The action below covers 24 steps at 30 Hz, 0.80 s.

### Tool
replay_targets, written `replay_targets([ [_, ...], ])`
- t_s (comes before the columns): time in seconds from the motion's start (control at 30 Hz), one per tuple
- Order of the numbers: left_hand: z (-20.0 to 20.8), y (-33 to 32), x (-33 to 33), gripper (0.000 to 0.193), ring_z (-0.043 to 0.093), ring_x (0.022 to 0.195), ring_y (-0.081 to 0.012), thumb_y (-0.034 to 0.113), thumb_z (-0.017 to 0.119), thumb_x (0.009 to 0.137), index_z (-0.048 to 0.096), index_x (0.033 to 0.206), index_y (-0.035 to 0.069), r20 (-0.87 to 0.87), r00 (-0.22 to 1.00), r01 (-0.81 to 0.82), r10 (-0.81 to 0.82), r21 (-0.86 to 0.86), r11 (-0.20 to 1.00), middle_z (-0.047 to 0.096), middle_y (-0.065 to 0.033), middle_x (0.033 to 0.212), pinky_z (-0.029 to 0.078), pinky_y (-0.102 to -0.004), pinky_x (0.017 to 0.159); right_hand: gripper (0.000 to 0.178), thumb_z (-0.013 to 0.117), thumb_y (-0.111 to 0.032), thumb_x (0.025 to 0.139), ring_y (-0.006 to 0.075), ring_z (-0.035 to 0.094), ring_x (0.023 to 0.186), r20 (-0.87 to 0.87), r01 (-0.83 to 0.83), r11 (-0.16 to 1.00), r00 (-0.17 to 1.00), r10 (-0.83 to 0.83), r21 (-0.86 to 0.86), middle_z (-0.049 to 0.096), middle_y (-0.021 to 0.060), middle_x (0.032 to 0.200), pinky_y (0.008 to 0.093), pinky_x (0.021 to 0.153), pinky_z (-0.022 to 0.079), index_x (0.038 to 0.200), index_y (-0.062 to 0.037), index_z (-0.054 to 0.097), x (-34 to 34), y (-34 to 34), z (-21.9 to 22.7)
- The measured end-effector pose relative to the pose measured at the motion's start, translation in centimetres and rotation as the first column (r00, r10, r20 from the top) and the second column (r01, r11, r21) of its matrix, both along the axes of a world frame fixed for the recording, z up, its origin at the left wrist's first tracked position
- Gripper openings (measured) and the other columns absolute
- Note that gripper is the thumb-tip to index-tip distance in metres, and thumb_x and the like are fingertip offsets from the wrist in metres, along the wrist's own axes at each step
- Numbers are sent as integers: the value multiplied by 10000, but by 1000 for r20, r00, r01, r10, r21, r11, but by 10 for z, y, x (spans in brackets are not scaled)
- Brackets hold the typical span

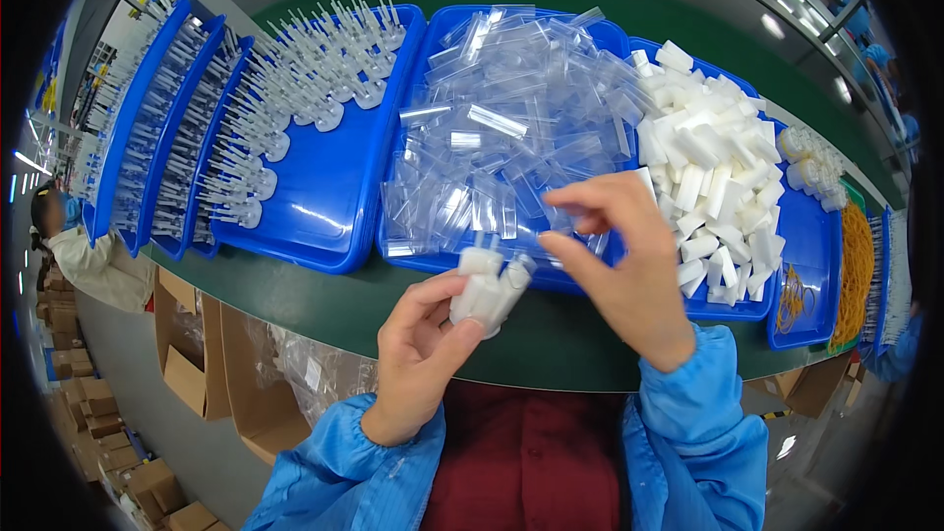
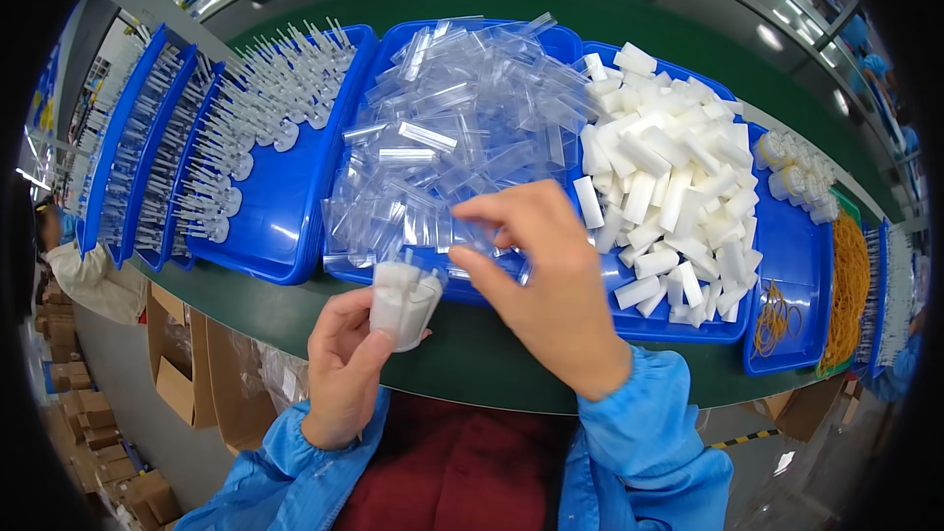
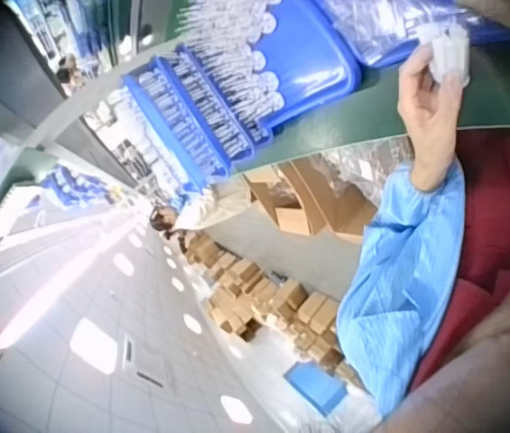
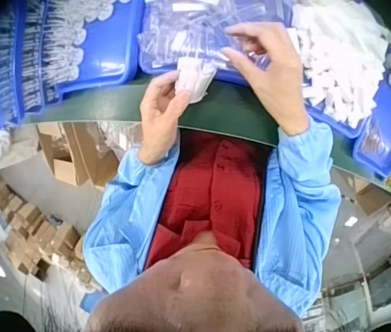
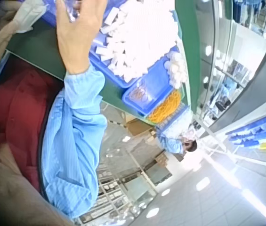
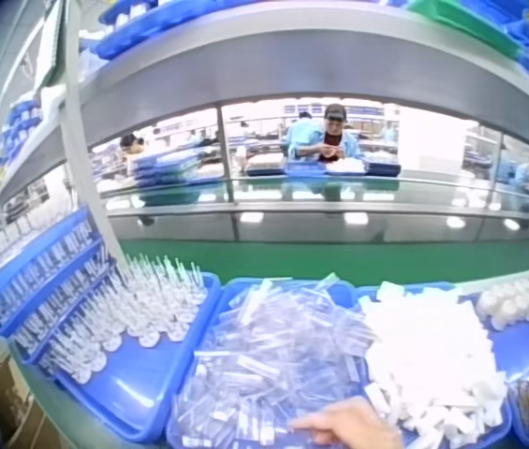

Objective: Assembling small plastic and metal components at a factory workstation.

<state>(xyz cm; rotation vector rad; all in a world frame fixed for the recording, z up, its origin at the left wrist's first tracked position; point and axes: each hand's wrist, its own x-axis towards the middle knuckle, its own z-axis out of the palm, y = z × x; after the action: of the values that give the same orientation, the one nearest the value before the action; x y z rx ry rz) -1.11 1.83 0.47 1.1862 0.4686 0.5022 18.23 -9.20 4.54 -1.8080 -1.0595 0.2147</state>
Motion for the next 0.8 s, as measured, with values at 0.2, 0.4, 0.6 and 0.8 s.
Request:
replay_targets([
  [0.2,4,-11,17,328,587,1248,-283,-101,642,930,601,1254,-66,95,983,151,-157,64,986,524,-201,1372,530,-387,1044,361,798,-27,853,118,645,889,-636,224,942,772,-14,251,666,79,982,254,811,500,1141,-3,582,-14,-23,12],
  [0.4,8,-20,23,306,604,1233,-290,-86,653,931,638,1236,-72,62,983,163,-170,111,980,529,-220,1379,553,-381,1031,369,844,-48,808,126,664,876,-425,150,974,903,-67,167,630,66,962,261,786,510,1072,-24,587,-21,-38,-8],
  [0.6,7,-21,24,303,604,1234,-286,-77,652,937,638,1239,-71,45,984,163,-170,129,978,531,-220,1384,554,-378,1028,374,865,-60,787,123,660,856,-416,151,983,905,-94,106,615,62,977,254,768,509,1026,-32,578,-21,-45,-7],
  [0.8,8,-23,24,260,608,1222,-277,-67,652,937,651,1197,-62,46,982,172,-183,181,968,544,-214,1367,547,-370,1010,418,901,-55,730,194,654,877,-238,172,944,966,-104,283,649,70,911,307,784,502,973,-65,561,-31,-45,-26],
])
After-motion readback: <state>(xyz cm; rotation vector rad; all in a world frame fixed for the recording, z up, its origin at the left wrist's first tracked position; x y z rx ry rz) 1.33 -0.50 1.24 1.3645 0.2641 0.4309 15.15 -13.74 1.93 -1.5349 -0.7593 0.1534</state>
